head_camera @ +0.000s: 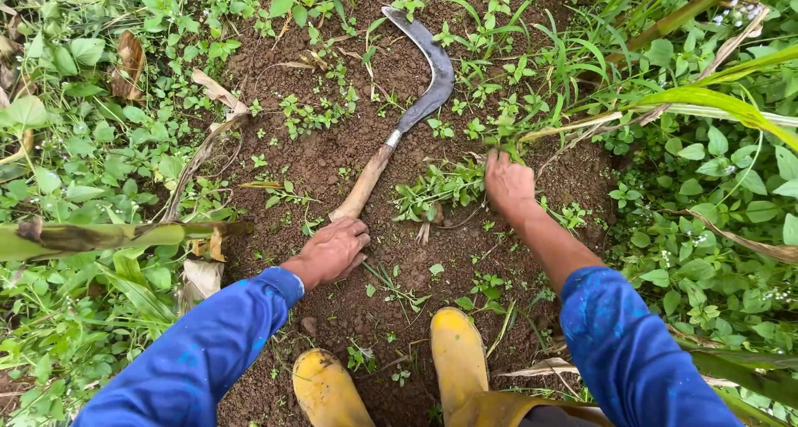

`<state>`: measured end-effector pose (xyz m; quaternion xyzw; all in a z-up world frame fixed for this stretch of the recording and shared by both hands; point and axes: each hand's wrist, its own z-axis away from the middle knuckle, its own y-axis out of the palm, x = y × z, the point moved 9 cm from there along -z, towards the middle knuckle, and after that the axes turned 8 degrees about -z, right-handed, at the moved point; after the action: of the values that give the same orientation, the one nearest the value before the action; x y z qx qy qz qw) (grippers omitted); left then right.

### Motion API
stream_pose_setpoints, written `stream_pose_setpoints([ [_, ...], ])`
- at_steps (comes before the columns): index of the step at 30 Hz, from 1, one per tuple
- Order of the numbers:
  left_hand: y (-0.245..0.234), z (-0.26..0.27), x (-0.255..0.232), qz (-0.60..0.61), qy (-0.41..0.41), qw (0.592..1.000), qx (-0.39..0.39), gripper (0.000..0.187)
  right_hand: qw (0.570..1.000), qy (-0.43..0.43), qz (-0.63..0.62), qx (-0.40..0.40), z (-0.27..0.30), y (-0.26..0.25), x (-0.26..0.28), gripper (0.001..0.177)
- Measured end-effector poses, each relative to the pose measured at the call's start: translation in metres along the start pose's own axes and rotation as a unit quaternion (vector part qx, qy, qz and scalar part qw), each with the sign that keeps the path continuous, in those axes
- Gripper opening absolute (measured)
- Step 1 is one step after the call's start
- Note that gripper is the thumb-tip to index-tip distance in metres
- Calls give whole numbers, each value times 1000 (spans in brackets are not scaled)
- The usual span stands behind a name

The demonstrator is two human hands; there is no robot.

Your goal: The person uses a sickle to cut weeds at the base of corn plants in a field. They then pull the cut weeds by hand and gather them into a pile on the ground.

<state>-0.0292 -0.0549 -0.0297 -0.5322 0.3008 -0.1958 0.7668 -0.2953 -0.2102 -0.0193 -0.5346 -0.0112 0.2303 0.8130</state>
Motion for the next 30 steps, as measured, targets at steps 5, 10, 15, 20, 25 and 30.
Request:
stream_pose_setpoints([
  [5,1,0,1,5,-3,1000,1,24,993,61,-104,-17,-13,29,-12,37],
  [10,3,-2,2,-1,-6,1000,13,23,992,44,-111,37,21,52,16,33],
  [15,-5,-8,-5,-22,-6,999,36,25,970,-12,-230,79,92,67,62,36],
  [20,5,-20,-10,-21,-4,999,30,27,973,-53,-214,66,129,125,65,56],
  [25,-12,-29,-22,-24,-6,998,62,29,972,49,-228,36,122,3,20,61],
  [30,-10,-32,-29,-12,-1,998,63,30,984,89,-154,4,54,53,-27,56],
])
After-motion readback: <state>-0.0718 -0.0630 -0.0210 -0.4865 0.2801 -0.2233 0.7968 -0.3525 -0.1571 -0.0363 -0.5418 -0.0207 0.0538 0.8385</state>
